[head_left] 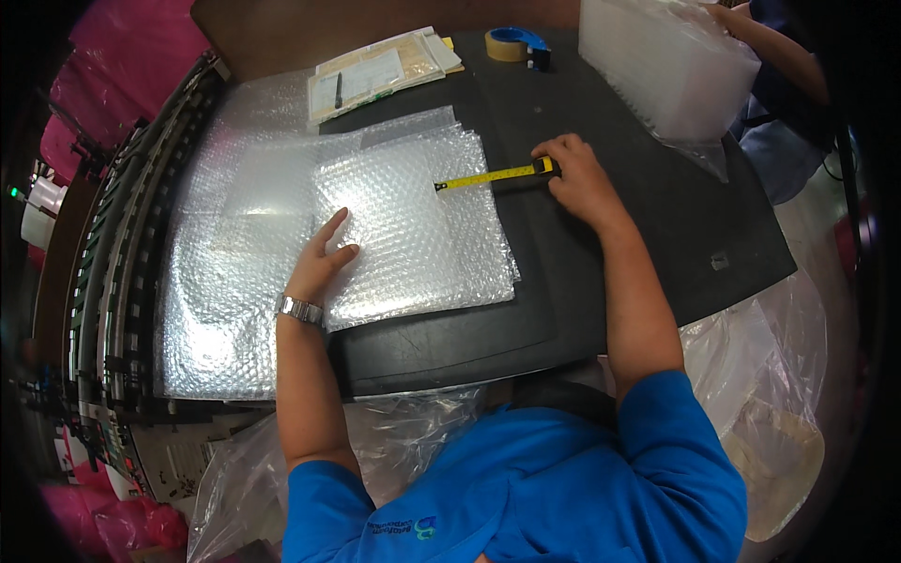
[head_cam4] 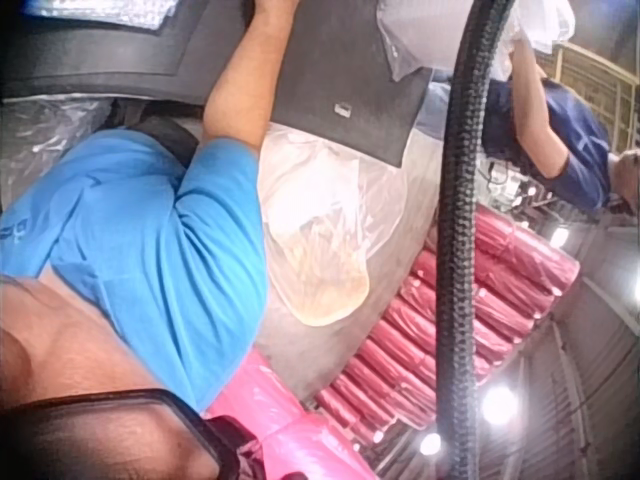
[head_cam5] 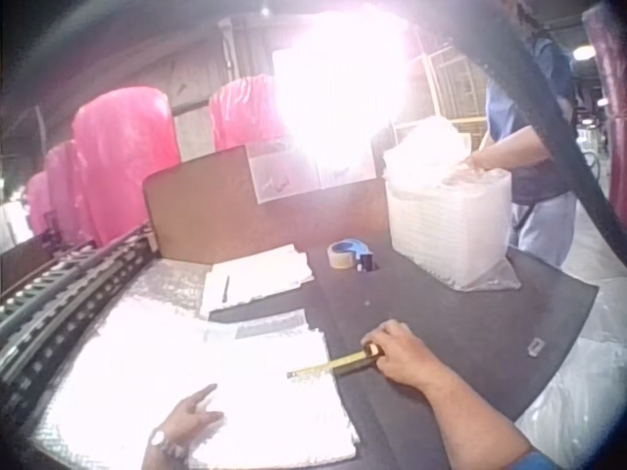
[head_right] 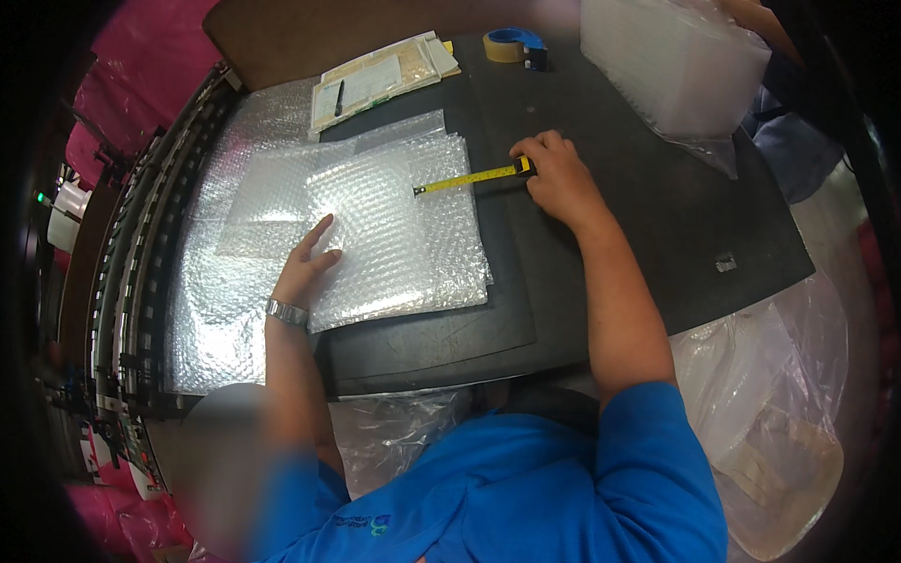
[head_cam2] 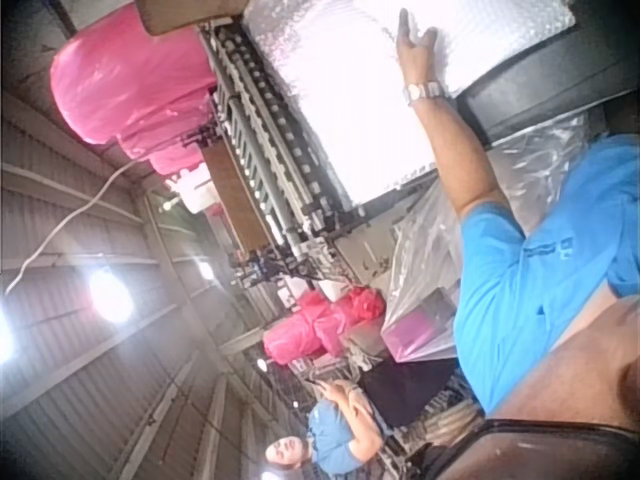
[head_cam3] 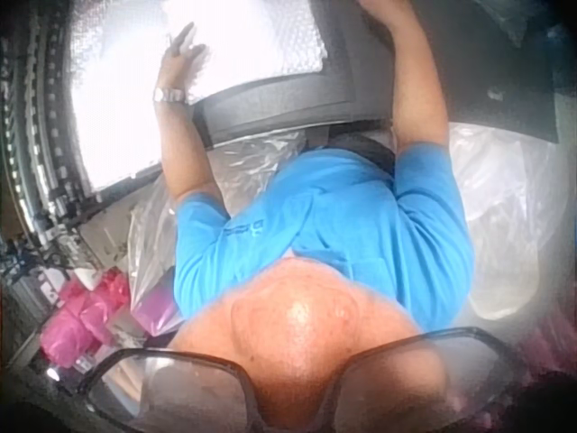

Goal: The person handles sheets of bubble wrap on a table, stacking and separating them. They use a tape measure to measure the bubble wrap at several points. Another person is visible in the background handling similar materials.

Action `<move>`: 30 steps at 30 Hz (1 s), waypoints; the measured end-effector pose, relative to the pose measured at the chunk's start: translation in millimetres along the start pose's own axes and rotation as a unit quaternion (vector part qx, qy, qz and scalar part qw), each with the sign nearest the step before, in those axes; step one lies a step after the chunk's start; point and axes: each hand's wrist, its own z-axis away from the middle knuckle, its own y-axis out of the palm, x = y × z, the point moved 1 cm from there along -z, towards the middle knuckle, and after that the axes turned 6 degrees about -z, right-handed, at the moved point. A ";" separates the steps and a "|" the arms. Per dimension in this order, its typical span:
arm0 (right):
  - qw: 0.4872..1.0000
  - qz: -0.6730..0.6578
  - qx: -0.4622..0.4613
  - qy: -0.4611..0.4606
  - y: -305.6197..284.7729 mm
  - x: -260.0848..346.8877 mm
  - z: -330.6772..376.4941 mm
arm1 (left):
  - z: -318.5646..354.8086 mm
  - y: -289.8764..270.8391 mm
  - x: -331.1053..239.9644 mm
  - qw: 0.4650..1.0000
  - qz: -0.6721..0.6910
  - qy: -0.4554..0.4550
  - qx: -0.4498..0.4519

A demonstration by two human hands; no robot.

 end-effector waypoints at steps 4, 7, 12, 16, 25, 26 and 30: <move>1.000 0.001 0.004 0.002 -0.4 -0.3 0.3 | 2.8 1.1 -4.8 1.000 0.021 -0.010 0.002; 1.000 0.006 0.006 0.001 -0.2 -0.2 0.4 | 5.2 2.6 -9.9 0.998 0.052 -0.025 0.005; 1.000 -0.010 0.001 -0.012 1.3 -3.6 -0.1 | 6.2 3.6 -12.6 0.997 0.067 -0.045 -0.004; 1.000 -0.007 0.006 -0.004 1.3 -3.0 -0.5 | -2.1 -0.9 3.3 1.000 0.018 0.008 0.002; 0.997 -0.035 -0.060 0.046 -9.9 -31.8 -5.8 | 0.8 4.2 -3.2 0.994 0.104 0.011 -0.019; 0.993 -0.039 -0.086 0.069 -15.4 -38.9 -7.4 | 0.8 6.8 -1.0 0.990 0.133 0.014 -0.036; 0.974 -0.030 -0.122 0.189 -22.1 -79.8 -8.3 | -2.7 10.4 -2.8 0.990 0.118 0.052 -0.057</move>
